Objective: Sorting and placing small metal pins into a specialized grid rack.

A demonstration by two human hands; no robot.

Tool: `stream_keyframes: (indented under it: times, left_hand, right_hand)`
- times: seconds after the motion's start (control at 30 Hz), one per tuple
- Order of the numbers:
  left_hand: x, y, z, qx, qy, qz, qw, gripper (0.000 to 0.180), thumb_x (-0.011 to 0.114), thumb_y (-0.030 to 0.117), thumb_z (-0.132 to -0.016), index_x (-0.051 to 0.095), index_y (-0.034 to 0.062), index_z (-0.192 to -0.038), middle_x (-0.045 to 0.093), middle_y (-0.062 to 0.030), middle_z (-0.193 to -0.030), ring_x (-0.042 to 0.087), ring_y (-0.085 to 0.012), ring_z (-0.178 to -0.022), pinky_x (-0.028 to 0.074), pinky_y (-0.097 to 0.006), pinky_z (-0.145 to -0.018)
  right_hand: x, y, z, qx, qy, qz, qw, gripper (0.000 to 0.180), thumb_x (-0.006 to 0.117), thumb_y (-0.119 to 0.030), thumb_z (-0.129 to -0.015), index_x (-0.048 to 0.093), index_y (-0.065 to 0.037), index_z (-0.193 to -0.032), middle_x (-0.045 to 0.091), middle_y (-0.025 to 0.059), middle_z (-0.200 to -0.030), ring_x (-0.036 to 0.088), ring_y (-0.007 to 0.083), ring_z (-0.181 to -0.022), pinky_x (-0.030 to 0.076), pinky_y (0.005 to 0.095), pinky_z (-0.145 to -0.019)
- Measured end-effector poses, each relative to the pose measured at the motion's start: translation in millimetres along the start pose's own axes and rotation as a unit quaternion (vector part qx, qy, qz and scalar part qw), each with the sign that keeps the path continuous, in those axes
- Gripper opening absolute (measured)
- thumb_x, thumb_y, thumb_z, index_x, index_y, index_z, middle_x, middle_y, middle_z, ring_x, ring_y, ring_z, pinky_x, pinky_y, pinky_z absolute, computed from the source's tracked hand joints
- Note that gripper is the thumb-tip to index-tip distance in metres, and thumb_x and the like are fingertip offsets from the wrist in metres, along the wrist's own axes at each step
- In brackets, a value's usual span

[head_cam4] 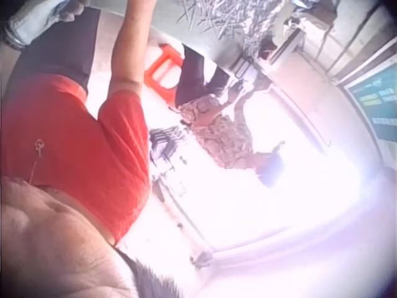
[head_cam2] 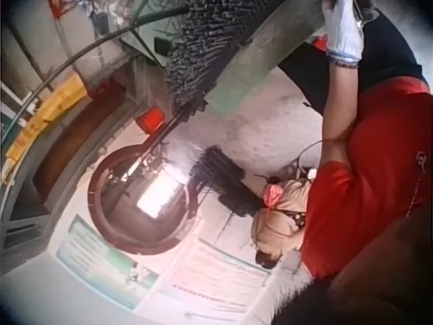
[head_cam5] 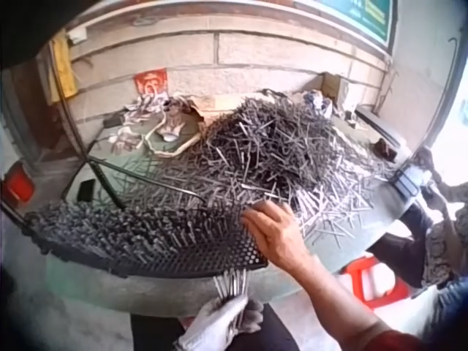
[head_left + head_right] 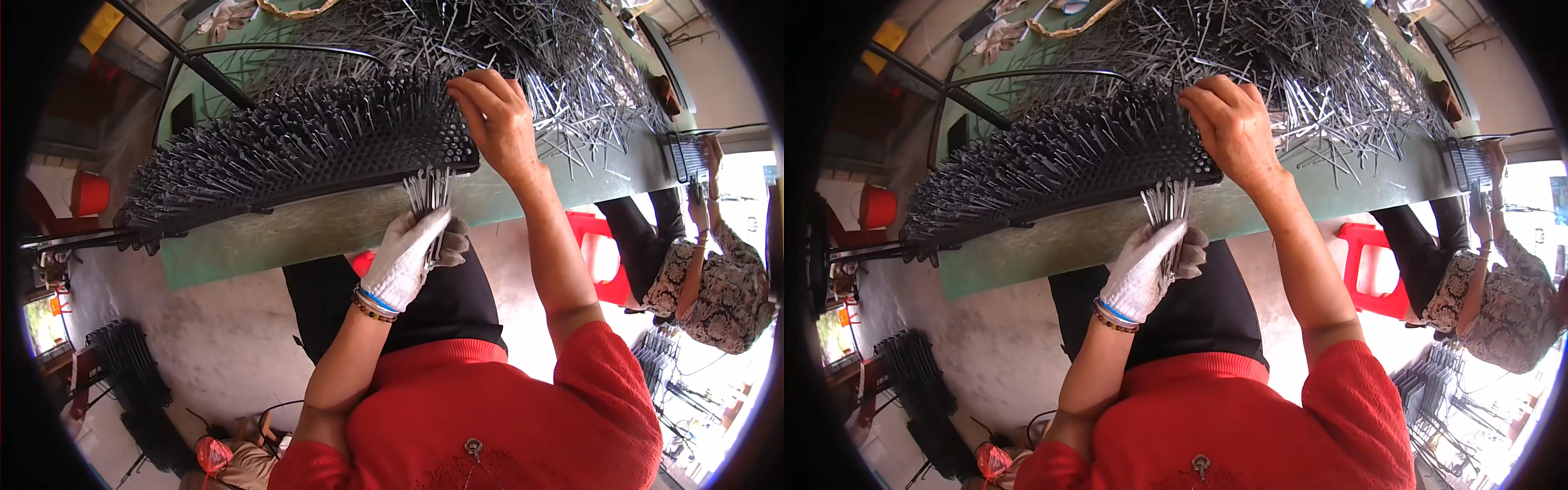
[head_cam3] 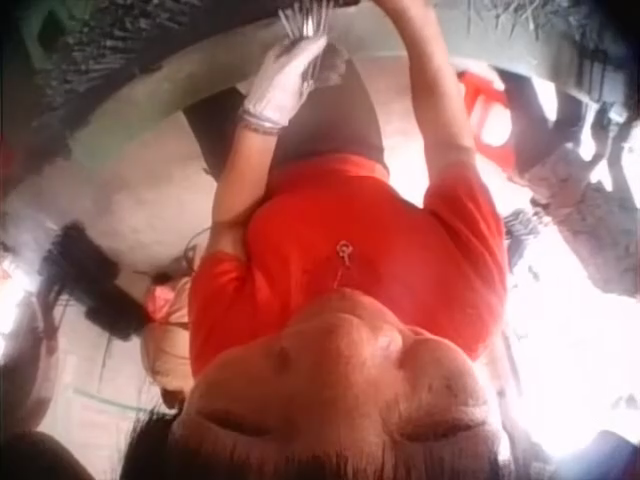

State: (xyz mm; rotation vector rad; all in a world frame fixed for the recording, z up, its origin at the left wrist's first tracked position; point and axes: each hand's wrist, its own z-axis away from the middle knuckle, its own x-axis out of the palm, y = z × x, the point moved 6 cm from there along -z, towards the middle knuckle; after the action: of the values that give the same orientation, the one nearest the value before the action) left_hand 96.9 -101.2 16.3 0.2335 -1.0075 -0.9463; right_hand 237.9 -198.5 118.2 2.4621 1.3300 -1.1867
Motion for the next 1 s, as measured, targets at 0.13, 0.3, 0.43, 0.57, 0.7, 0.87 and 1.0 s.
stream_keyframes:
  times: [0.13,0.3,0.43,0.57,0.7,0.87,1.0]
  left_hand:
    - [-3.7,-0.9,0.7,-0.009,0.017,0.055,0.998,0.021,0.056,0.021,-0.095,0.060,0.0009,-0.100,0.067,-0.0099,-0.087,0.066,-0.0139,-0.068,0.057,-0.026,-0.058]
    - [-5.9,1.7,4.1,0.028,0.015,0.027,0.999,0.022,0.056,0.021,-0.096,0.058,0.0021,-0.107,0.066,-0.0093,-0.087,0.065,-0.0138,-0.068,0.054,-0.025,-0.056]
    - [-2.7,10.8,7.7,0.086,0.015,0.026,0.996,0.023,0.055,0.021,-0.096,0.058,0.0037,-0.111,0.065,-0.0079,-0.088,0.064,-0.0132,-0.069,0.052,-0.024,-0.056]
    - [-1.8,10.9,8.3,0.087,0.019,0.025,0.996,0.023,0.055,0.021,-0.096,0.058,0.0034,-0.111,0.065,-0.0072,-0.088,0.064,-0.0130,-0.070,0.051,-0.024,-0.057]
    - [-6.1,6.0,6.8,0.094,0.013,0.049,0.994,0.024,0.055,0.023,-0.096,0.057,0.0043,-0.111,0.066,-0.0062,-0.088,0.066,-0.0137,-0.073,0.054,-0.025,-0.059]
    - [-11.1,4.6,6.4,0.095,0.048,0.081,0.991,0.025,0.057,0.023,-0.096,0.056,0.0046,-0.112,0.066,-0.0067,-0.091,0.067,-0.0153,-0.077,0.056,-0.026,-0.061]
    - [-13.8,9.6,6.8,0.111,0.050,0.093,0.988,0.025,0.057,0.020,-0.095,0.055,0.0029,-0.113,0.066,-0.0107,-0.097,0.068,-0.0180,-0.080,0.058,-0.028,-0.063]
  right_hand:
    - [5.0,3.7,1.4,0.022,-0.023,-0.004,0.999,0.015,0.066,-0.008,-0.084,0.069,-0.005,-0.098,0.063,0.0087,-0.094,0.059,0.0258,-0.080,0.046,0.0332,-0.073]
    - [-9.7,-3.2,7.6,0.120,0.021,-0.099,0.988,0.016,0.069,-0.011,-0.085,0.070,-0.003,-0.098,0.065,0.0091,-0.092,0.060,0.0180,-0.070,0.048,0.0294,-0.066]
    - [1.2,-18.0,39.1,0.262,-0.151,-0.238,0.923,0.018,0.071,-0.015,-0.085,0.070,-0.001,-0.096,0.067,0.0064,-0.087,0.060,0.0111,-0.073,0.047,0.0247,-0.063]
    - [15.3,-27.5,61.1,0.328,-0.195,-0.334,0.862,0.020,0.071,-0.015,-0.085,0.070,0.004,-0.092,0.068,0.0093,-0.079,0.063,0.0120,-0.068,0.050,0.0255,-0.060]
    - [17.9,-23.6,66.7,0.421,-0.195,-0.387,0.797,0.021,0.070,-0.013,-0.086,0.069,0.007,-0.091,0.069,0.0086,-0.076,0.060,0.0085,-0.058,0.049,0.0227,-0.054]
    - [13.9,-16.1,60.4,0.443,-0.154,-0.396,0.790,0.020,0.069,-0.013,-0.087,0.069,0.004,-0.097,0.070,0.0070,-0.077,0.057,0.0060,-0.056,0.046,0.0203,-0.051]
    - [-0.3,-10.4,35.6,0.392,-0.019,-0.397,0.830,0.023,0.067,-0.008,-0.088,0.065,0.003,-0.108,0.071,0.0083,-0.082,0.060,0.0060,-0.061,0.047,0.0189,-0.053]
